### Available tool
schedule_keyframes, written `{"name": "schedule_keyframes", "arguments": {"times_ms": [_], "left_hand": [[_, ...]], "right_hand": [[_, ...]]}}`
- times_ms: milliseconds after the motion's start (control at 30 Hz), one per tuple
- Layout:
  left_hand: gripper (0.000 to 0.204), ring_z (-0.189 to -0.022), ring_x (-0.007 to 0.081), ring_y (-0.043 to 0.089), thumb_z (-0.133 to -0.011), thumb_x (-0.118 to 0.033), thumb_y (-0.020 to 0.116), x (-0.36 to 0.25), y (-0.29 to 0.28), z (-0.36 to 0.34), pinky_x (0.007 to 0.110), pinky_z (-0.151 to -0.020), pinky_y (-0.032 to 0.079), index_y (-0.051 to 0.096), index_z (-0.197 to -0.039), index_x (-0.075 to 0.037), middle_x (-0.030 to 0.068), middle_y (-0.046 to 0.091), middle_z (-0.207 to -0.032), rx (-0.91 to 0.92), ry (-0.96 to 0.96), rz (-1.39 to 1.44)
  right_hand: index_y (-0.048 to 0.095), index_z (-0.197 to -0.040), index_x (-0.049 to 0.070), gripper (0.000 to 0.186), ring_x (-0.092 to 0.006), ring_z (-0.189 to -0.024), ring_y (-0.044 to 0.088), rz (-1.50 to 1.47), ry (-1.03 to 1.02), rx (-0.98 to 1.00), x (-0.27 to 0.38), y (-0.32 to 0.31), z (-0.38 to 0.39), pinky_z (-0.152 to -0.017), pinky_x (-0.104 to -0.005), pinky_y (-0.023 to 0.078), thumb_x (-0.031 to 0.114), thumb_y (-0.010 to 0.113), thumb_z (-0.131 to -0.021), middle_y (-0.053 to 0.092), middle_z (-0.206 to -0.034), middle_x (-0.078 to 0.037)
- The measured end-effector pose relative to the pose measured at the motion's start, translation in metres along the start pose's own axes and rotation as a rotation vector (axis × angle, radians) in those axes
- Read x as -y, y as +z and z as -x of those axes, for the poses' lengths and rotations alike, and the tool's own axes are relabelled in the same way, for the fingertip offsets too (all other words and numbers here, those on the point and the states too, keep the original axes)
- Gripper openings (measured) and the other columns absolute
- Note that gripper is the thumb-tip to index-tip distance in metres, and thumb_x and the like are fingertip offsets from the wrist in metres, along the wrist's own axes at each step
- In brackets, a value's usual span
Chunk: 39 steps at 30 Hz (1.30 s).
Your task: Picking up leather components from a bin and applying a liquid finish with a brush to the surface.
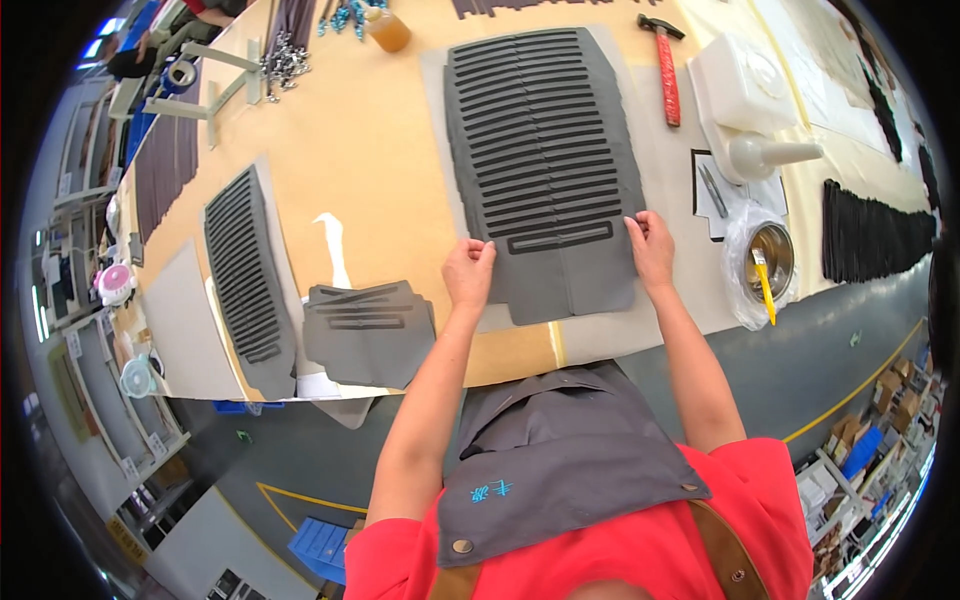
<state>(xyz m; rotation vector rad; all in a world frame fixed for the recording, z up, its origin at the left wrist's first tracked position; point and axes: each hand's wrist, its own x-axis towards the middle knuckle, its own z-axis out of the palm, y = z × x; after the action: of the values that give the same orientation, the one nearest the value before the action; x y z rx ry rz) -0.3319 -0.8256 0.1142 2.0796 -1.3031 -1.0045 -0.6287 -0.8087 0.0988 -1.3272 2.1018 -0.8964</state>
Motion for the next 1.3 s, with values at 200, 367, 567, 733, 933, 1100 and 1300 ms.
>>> {"name": "schedule_keyframes", "arguments": {"times_ms": [200,367,567,733,933,1100,1300], "left_hand": [[0.024,-0.063,0.0162,0.055,-0.077,-0.023,0.076,0.008,0.000,-0.002,0.032,-0.062,0.047,0.061,-0.085,-0.006,0.0038,0.056,-0.067,-0.114,0.073,-0.036],[0.030,-0.068,0.0153,0.053,-0.076,-0.024,0.079,-0.007,-0.024,0.008,0.032,-0.064,0.046,0.059,-0.091,-0.006,0.0031,0.050,-0.073,-0.180,0.130,0.001],[0.025,-0.076,0.0195,0.058,-0.079,-0.014,0.074,0.036,-0.126,0.004,0.033,-0.068,0.049,0.062,-0.099,-0.005,0.0072,0.058,-0.085,-0.175,0.202,0.014],[0.020,-0.083,0.0227,0.061,-0.081,-0.009,0.070,0.078,-0.190,-0.005,0.034,-0.072,0.050,0.065,-0.101,-0.006,0.0081,0.063,-0.091,-0.221,0.316,-0.137],[0.020,-0.095,0.0298,0.059,-0.079,-0.009,0.070,0.098,-0.197,-0.010,0.040,-0.082,0.048,0.067,-0.099,-0.009,0.0079,0.065,-0.095,-0.042,0.502,-0.284],[0.024,-0.091,0.0295,0.061,-0.067,-0.012,0.076,0.101,-0.184,-0.013,0.042,-0.078,0.049,0.068,-0.090,-0.012,0.0080,0.065,-0.088,0.140,0.707,-0.384],[0.016,-0.098,0.0206,0.056,-0.069,-0.018,0.076,0.117,-0.160,-0.006,0.038,-0.087,0.038,0.068,-0.083,-0.017,-0.0002,0.061,-0.088,0.173,0.642,-0.393]], "right_hand": [[0.058,-0.099,0.007,0.026,-0.0246,-0.075,0.057,0.272,0.035,0.026,0.016,-0.003,-0.002,-0.068,-0.0368,0.048,0.027,0.069,-0.086,0.058,-0.090,-0.007],[0.055,-0.111,0.008,0.036,-0.0227,-0.087,0.054,0.286,-0.071,-0.152,0.024,-0.015,0.000,-0.074,-0.0368,0.047,0.031,0.068,-0.087,0.053,-0.102,-0.007],[0.057,-0.112,0.007,0.028,-0.0173,-0.087,0.052,0.036,-0.159,-0.106,0.085,-0.007,0.025,-0.072,-0.0296,0.046,0.022,0.065,-0.091,0.051,-0.101,-0.006],[0.061,-0.107,0.006,0.019,-0.0101,-0.068,0.046,-0.099,-0.288,0.074,0.143,0.027,0.062,-0.062,-0.0237,0.042,0.013,0.065,-0.090,0.051,-0.099,-0.004],[0.060,-0.109,0.008,0.022,-0.0109,-0.060,0.043,-0.154,-0.373,0.254,0.176,0.082,0.117,-0.057,-0.0250,0.041,0.008,0.065,-0.087,0.052,-0.099,-0.005],[0.060,-0.110,0.006,0.023,-0.0156,-0.069,0.047,-0.166,-0.400,0.358,0.180,0.106,0.149,-0.060,-0.0292,0.042,0.003,0.062,-0.087,0.053,-0.105,-0.009],[0.059,-0.109,0.004,0.019,-0.0120,-0.073,0.047,-0.199,-0.287,0.463,0.175,0.113,0.168,-0.062,-0.0259,0.043,0.004,0.060,-0.090,0.051,-0.111,-0.008]]}}
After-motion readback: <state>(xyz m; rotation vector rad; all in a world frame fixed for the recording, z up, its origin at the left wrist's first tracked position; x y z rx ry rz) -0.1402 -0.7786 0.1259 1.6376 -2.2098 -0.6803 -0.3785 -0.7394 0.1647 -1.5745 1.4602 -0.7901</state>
